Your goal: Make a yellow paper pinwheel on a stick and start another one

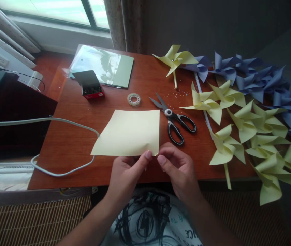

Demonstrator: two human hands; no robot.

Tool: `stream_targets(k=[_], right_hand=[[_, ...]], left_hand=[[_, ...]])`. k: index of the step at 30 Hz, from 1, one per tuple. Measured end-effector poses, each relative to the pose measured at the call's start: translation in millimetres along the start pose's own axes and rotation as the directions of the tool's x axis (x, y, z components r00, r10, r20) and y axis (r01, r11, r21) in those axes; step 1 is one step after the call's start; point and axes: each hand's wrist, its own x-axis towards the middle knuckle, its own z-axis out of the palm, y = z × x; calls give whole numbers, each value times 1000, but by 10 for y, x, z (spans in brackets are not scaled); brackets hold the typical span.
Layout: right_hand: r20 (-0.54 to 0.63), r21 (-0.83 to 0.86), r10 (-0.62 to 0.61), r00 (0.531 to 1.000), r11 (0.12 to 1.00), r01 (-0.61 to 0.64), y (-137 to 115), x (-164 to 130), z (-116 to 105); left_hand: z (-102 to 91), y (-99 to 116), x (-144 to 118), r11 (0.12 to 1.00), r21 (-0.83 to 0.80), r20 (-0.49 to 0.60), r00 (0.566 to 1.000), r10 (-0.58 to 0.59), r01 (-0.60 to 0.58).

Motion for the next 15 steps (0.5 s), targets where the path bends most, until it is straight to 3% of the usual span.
stream_targets(k=[8, 15], right_hand=[[1, -1, 2, 1000, 1000, -2, 12, -2, -3], [-19, -3, 14, 1000, 1000, -14, 30, -12, 0]], left_hand=[[-13, 5, -8, 996, 84, -32, 999, 27, -25], [41, 53, -23, 996, 45, -9, 997, 72, -72]])
